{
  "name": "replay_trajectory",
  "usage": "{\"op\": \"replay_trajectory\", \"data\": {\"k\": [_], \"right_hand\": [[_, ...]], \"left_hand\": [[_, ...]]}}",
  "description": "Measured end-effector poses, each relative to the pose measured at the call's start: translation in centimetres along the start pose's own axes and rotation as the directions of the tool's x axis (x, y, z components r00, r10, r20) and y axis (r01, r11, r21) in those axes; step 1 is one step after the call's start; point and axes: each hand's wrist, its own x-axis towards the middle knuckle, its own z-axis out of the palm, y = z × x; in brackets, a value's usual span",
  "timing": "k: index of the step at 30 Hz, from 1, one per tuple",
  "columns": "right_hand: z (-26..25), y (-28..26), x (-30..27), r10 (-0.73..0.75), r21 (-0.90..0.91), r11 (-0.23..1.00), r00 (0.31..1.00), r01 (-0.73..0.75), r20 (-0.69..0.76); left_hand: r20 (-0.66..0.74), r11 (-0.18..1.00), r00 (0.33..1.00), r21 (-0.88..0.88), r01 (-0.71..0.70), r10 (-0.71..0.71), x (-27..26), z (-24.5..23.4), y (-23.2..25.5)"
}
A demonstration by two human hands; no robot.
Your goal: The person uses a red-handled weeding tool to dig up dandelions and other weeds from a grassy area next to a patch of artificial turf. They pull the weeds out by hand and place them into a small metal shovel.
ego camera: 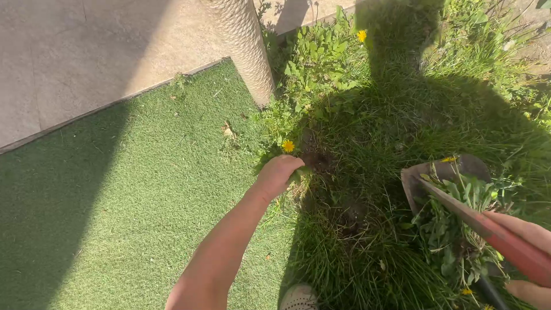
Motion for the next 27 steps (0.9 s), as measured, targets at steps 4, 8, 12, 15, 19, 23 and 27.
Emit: {"op": "replay_trajectory", "data": {"k": [4,8,12,15,19,23,27], "right_hand": [[0.0,-9.3,-1.1,0.223,-0.186,0.964,0.957,-0.189,0.184],[-1.3,-19.1,-1.8,0.272,-0.38,0.915,0.903,-0.135,0.332],[0.3,-23.2,-1.1,0.104,-0.049,0.995,0.931,-0.092,0.35],[3.0,-24.0,0.6,0.044,0.212,0.967,0.909,-0.143,0.415],[5.8,-24.9,1.4,0.002,0.296,0.946,0.912,-0.135,0.41],[7.2,-25.2,1.5,0.0,0.419,0.888,0.911,-0.189,0.411],[8.3,-25.3,1.9,-0.014,0.469,0.858,0.904,-0.208,0.426]], "left_hand": [[0.11,0.982,0.977,0.075,0.175,-0.183,0.2,0.6,-0.2],[0.132,0.964,0.991,0.264,-0.013,-0.022,-0.4,1.6,0.2],[0.051,0.947,0.999,0.32,-0.022,0.006,-3.6,2.9,0.2],[-0.093,0.985,0.987,0.103,0.137,-0.128,-4.0,1.1,3.3],[-0.075,0.845,0.842,-0.061,0.53,-0.534,-1.0,0.6,5.1],[-0.096,0.78,0.797,0.168,0.603,-0.596,1.6,0.8,5.6],[-0.03,0.719,0.775,0.353,0.599,-0.631,3.8,1.3,4.2]]}}
